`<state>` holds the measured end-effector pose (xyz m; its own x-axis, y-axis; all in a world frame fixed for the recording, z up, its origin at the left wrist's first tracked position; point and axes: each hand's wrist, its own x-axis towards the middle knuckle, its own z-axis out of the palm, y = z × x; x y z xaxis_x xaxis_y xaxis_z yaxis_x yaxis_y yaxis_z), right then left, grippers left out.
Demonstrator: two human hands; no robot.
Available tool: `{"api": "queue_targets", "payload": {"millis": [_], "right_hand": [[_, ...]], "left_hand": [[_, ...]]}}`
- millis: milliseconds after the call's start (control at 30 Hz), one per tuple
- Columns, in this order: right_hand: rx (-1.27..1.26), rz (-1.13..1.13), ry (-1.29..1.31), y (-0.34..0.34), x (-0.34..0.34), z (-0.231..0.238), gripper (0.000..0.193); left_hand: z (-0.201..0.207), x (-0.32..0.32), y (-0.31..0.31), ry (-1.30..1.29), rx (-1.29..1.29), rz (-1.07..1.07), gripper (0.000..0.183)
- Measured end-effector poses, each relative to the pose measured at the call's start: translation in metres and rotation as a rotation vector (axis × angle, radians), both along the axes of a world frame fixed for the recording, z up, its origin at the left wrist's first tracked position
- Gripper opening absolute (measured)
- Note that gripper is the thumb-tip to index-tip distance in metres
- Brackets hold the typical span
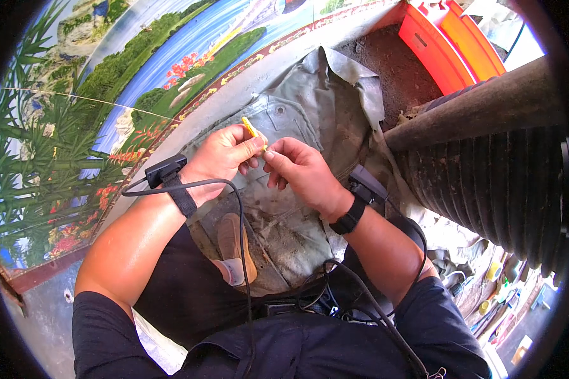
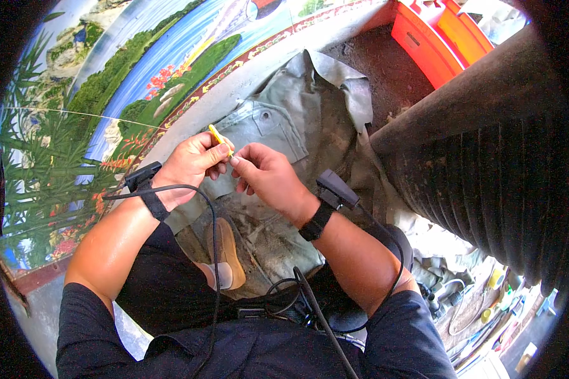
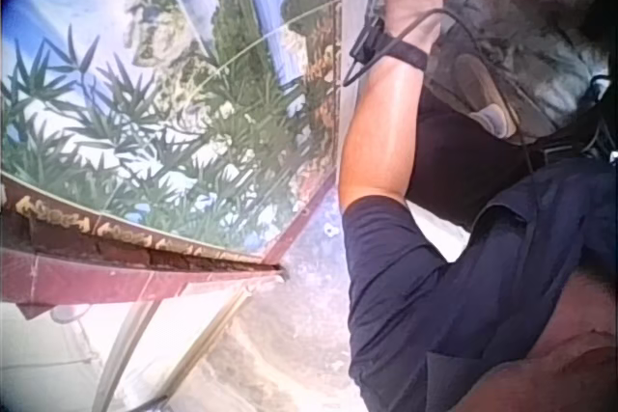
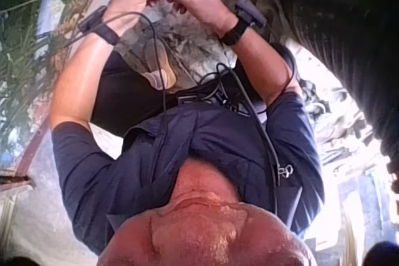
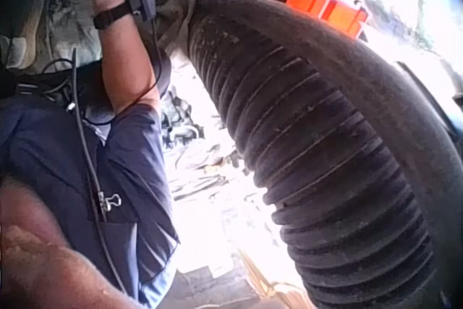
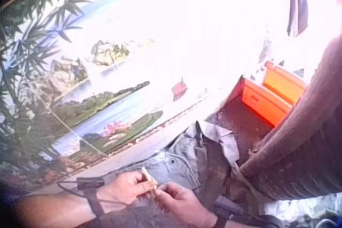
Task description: The recorder drills into a concrete surface with a hammer drill and then uses a screwdriver to thread a wire through a wall anchor and a hole in a protective tarp.
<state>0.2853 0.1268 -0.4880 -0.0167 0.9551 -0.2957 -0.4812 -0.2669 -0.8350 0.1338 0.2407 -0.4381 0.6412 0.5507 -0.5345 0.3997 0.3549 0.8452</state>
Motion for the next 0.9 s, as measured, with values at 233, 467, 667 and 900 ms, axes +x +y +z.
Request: {"api": "queue_targets", "payload": {"millis": [233, 467, 667, 900], "right_hand": [[0.148, -0.076, -0.551, 0.007, 0.002, -0.012, 0.018], [0.140, 0.121, -0.931, -0.006, 0.002, -0.031, 0.019], [-0.180, 0.037, -1.154, 0.005, 0.050, -0.111, 0.021], [-0.657, 0.090, -1.413, 0.006, 0.063, -0.146, 0.027]], "left_hand": [[-0.004, 0.004, 0.007, 0.037, 0.087, 0.232, 0.017], [0.007, -0.022, 0.046, 0.115, 0.082, 0.328, 0.017], [0.011, -0.017, 0.053, 0.170, 0.116, 0.127, 0.017], [-0.021, -0.057, 0.071, 0.298, 0.029, 0.097, 0.018]]}}
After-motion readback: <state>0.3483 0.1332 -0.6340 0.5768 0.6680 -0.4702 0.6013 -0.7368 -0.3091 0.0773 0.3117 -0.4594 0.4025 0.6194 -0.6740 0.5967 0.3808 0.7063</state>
